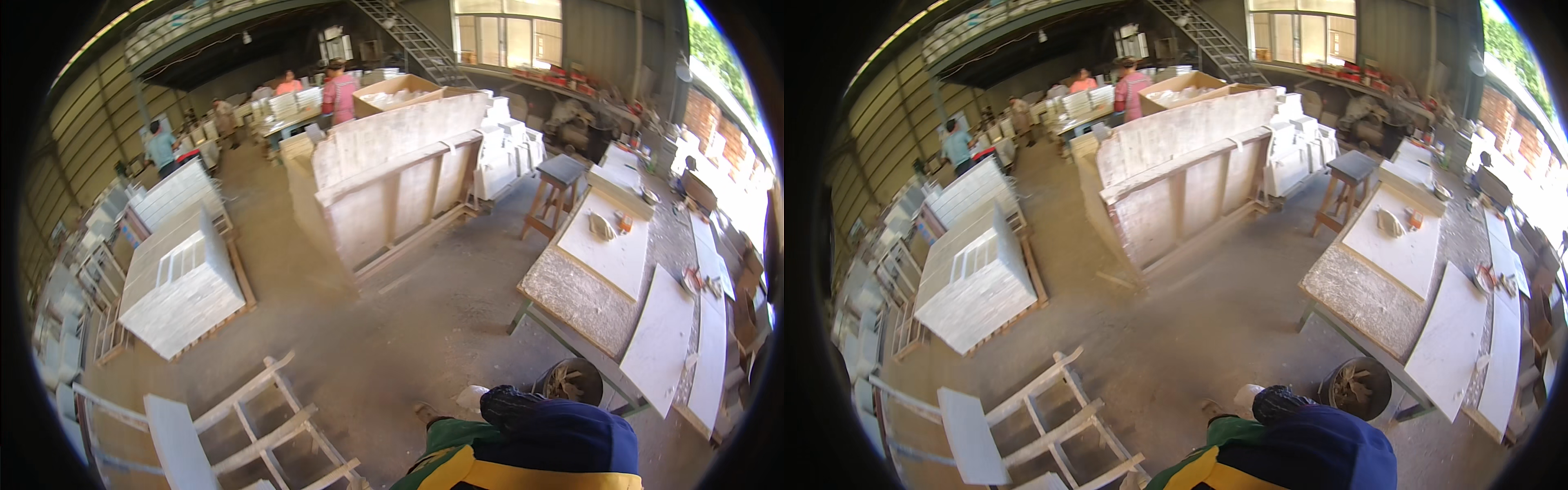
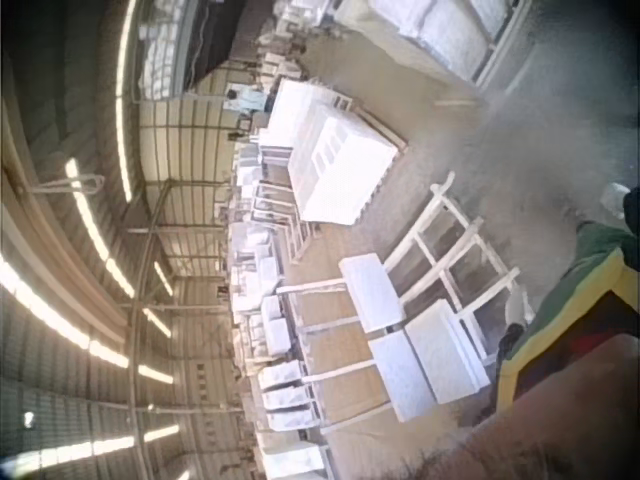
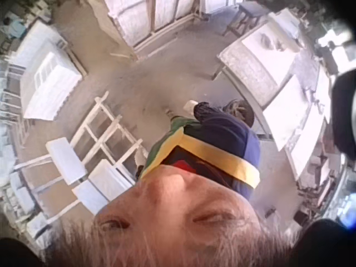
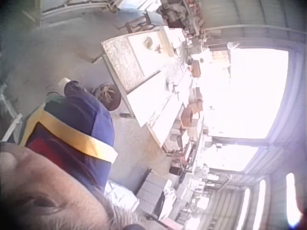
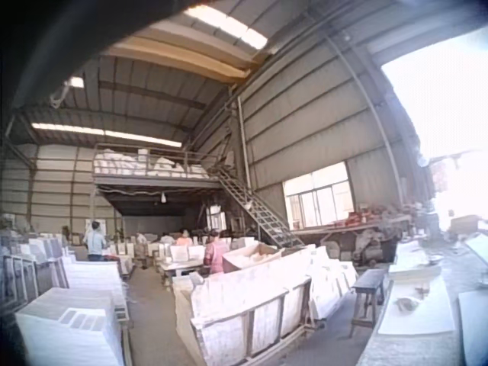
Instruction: The person applies adhesive from a squeeze bottle along the edges of a large white tile, then uses a small metal tool to spread and smooth the adhesive. After finishing, the person lifts the tile and places it onto a stack of similar tiles.
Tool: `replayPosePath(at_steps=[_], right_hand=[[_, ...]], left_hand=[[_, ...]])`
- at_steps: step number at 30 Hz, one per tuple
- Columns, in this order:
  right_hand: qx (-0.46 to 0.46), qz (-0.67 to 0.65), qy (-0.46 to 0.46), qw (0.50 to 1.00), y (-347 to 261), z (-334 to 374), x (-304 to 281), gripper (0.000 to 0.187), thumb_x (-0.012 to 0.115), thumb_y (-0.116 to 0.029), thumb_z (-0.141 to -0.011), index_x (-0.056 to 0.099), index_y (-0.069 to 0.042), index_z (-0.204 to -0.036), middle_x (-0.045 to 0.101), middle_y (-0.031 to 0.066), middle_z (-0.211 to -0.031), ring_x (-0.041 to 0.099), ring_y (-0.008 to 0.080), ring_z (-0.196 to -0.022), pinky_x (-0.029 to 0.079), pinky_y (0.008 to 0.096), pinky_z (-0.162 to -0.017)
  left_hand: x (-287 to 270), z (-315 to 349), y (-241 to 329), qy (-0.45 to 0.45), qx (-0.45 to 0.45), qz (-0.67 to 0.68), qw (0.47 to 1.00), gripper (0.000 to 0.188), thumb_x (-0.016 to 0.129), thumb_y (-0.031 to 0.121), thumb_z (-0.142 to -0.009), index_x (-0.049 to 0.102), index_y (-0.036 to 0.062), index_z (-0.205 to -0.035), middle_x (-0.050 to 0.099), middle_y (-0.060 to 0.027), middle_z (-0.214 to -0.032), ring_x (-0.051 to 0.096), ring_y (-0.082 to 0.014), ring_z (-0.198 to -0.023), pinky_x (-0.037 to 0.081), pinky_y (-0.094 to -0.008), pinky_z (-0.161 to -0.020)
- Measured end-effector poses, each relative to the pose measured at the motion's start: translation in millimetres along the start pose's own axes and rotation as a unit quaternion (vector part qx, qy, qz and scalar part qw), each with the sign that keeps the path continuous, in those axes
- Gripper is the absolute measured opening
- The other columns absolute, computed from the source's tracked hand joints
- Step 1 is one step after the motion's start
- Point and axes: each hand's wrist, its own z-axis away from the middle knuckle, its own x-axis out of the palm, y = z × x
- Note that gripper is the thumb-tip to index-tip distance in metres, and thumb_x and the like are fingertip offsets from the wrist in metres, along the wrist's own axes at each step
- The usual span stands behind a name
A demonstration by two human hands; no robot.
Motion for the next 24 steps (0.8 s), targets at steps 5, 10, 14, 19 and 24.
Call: replayPosePath(at_steps=[5,10,14,19,24], right_hand=[[0.062,-0.059,-0.05,0.995,11,-67,-24,0.033,0.055,-0.029,-0.099,0.078,-0.015,-0.118,0.073,0.0161,-0.122,0.068,0.0364,-0.113,0.055,0.0451,-0.094],[-0.021,-0.071,0.029,0.997,17,-231,-73,0.029,0.06,-0.027,-0.096,0.077,-0.008,-0.11,0.075,0.0165,-0.109,0.07,0.039,-0.101,0.056,0.0484,-0.087],[0.019,-0.185,-0.03,0.982,-34,-364,-143,0.026,0.058,-0.024,-0.099,0.077,-0.008,-0.106,0.076,0.0135,-0.102,0.072,0.0342,-0.092,0.056,0.0464,-0.079],[-0.341,0.038,0.096,0.934,-121,-462,-175,0.029,0.058,-0.03,-0.1,0.075,-0.007,-0.1,0.071,0.0087,-0.077,0.069,0.025,-0.067,0.054,0.0391,-0.063],[-0.255,-0.015,-0.195,0.947,-218,-465,-159,0.036,0.058,-0.035,-0.101,0.073,-0.002,-0.101,0.071,0.0119,-0.078,0.068,0.026,-0.068,0.055,0.0389,-0.065]], left_hand=[[-22,-73,17,0.005,-0.065,0.124,0.99,0.04,0.054,0.037,-0.107,0.062,0.0126,-0.137,0.071,-0.0222,-0.118,0.071,-0.03,-0.103,0.054,-0.044,-0.091],[-55,-127,46,0.074,-0.159,0.252,0.952,0.034,0.054,0.032,-0.106,0.065,0.0113,-0.13,0.072,-0.0194,-0.112,0.071,-0.0281,-0.097,0.056,-0.0414,-0.085],[-73,-135,64,0.167,-0.248,0.363,0.883,0.029,0.054,0.028,-0.105,0.067,0.0103,-0.125,0.072,-0.0171,-0.108,0.071,-0.0266,-0.092,0.057,-0.0394,-0.081],[-72,-114,54,0.246,-0.301,0.441,0.809,0.024,0.054,0.023,-0.105,0.069,0.009,-0.118,0.073,-0.0143,-0.102,0.072,-0.0247,-0.086,0.058,-0.0368,-0.075],[-18,-116,-10,0.242,-0.274,0.261,0.893,0.02,0.048,0.012,-0.104,0.067,0.0065,-0.111,0.071,-0.0127,-0.1,0.071,-0.0233,-0.087,0.057,-0.0346,-0.073]])
